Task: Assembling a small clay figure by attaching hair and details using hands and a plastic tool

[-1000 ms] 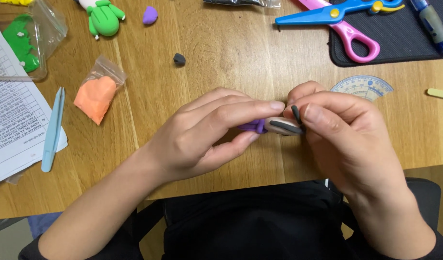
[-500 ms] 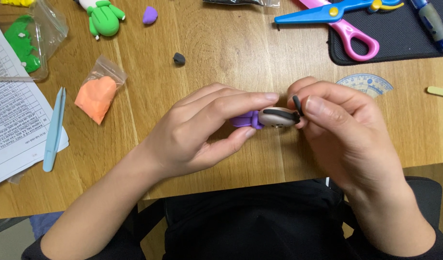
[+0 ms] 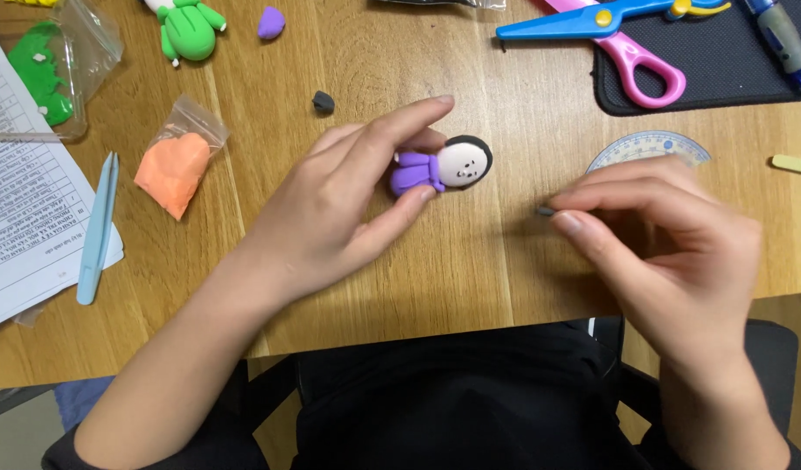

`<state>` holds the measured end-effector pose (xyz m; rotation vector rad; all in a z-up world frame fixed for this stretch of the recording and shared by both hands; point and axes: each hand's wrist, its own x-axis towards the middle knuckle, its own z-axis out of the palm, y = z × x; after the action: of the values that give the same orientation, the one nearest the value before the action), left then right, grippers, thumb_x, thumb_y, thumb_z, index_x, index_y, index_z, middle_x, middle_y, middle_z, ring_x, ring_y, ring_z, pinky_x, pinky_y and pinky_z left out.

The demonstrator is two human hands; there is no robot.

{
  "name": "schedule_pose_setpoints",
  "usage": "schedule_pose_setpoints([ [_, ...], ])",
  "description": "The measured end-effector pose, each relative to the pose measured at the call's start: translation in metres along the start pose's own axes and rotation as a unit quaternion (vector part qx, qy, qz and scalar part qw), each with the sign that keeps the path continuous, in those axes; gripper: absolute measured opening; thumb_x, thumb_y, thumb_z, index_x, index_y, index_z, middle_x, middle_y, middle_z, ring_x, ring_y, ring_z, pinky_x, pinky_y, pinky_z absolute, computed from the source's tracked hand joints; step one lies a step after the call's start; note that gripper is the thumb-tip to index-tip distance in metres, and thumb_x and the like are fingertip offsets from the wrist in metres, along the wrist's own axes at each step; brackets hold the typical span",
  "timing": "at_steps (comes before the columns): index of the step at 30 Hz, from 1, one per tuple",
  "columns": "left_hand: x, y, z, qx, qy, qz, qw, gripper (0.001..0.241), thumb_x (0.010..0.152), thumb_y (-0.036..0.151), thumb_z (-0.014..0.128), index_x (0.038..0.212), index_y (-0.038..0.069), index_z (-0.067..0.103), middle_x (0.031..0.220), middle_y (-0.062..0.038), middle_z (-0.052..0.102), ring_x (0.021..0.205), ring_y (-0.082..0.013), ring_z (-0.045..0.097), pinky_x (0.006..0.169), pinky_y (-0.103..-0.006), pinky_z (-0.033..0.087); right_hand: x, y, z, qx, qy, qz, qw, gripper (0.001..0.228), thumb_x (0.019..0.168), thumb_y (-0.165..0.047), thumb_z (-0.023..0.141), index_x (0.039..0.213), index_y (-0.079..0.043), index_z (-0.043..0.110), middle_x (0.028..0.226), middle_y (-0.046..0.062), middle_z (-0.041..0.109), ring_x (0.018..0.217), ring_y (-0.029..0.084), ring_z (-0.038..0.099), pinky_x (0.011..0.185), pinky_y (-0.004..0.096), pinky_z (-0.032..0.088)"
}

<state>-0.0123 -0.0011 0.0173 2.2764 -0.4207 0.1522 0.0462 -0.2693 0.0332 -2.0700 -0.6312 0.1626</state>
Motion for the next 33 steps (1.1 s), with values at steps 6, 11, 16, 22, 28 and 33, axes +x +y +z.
schedule_pose_setpoints([
  [6, 0.002, -0.007, 0.008, 0.131, 0.071, 0.105, 0.983, 0.045, 0.103, 0.022, 0.075, 0.139, 0.003, 0.056, 0.136, -0.017, 0.064, 0.127, -0.0337, 0.06, 0.112, -0.0505, 0.047, 0.003, -0.011, 0.015, 0.1, -0.003, 0.037, 0.994, 0.018, 0.086, 0.008, 0.08, 0.1, 0.01, 0.069, 0.098, 0.019, 0.073, 0.092, 0.021, 0.072, 0.087, 0.026, 0.057],
  [11, 0.008, 0.01, 0.004, 0.138, 0.126, 0.212, 0.959, 0.019, 0.103, 0.024, 0.075, 0.117, 0.011, 0.076, 0.111, -0.006, 0.07, 0.104, -0.0263, 0.062, 0.096, -0.0428, 0.044, 0.004, -0.016, 0.025, 0.2, -0.035, 0.062, 0.977, 0.033, 0.081, 0.012, 0.079, 0.11, 0.009, 0.063, 0.103, 0.018, 0.07, 0.092, 0.02, 0.073, 0.089, 0.025, 0.063],
  [16, 0.007, 0.011, 0.004, 0.153, 0.164, 0.229, 0.947, 0.009, 0.105, 0.018, 0.071, 0.11, 0.018, 0.078, 0.103, 0.0, 0.072, 0.096, -0.0229, 0.062, 0.094, -0.0407, 0.046, 0.005, -0.02, 0.03, 0.192, -0.038, 0.072, 0.978, 0.037, 0.08, 0.008, 0.081, 0.111, 0.005, 0.06, 0.097, 0.016, 0.073, 0.089, 0.018, 0.075, 0.088, 0.024, 0.061],
  [22, 0.005, 0.01, 0.002, 0.158, 0.179, 0.253, 0.938, 0.016, 0.106, 0.023, 0.065, 0.105, 0.015, 0.079, 0.098, -0.001, 0.072, 0.09, -0.0217, 0.061, 0.094, -0.0421, 0.048, 0.0, -0.016, 0.039, 0.265, -0.008, 0.085, 0.961, 0.036, 0.083, 0.011, 0.077, 0.11, 0.002, 0.054, 0.098, 0.015, 0.069, 0.094, 0.023, 0.078, 0.089, 0.026, 0.065],
  [28, -0.001, -0.006, -0.016, 0.219, 0.178, 0.118, 0.952, 0.023, 0.103, 0.023, 0.083, 0.099, 0.003, 0.073, 0.109, -0.011, 0.067, 0.099, -0.0318, 0.055, 0.099, -0.049, 0.036, -0.012, 0.003, 0.026, 0.239, 0.072, 0.077, 0.965, 0.031, 0.092, 0.007, 0.074, 0.112, -0.002, 0.052, 0.103, 0.015, 0.067, 0.096, 0.021, 0.073, 0.095, 0.029, 0.065],
  [33, -0.014, -0.028, -0.032, 0.356, 0.122, 0.036, 0.926, 0.008, 0.106, 0.015, 0.088, 0.105, 0.013, 0.081, 0.107, -0.006, 0.064, 0.099, -0.0314, 0.057, 0.101, -0.0482, 0.034, -0.015, -0.006, 0.015, 0.001, 0.031, -0.012, 0.999, 0.018, 0.104, 0.019, 0.069, 0.116, 0.014, 0.058, 0.112, 0.026, 0.07, 0.108, 0.03, 0.073, 0.1, 0.033, 0.057],
])
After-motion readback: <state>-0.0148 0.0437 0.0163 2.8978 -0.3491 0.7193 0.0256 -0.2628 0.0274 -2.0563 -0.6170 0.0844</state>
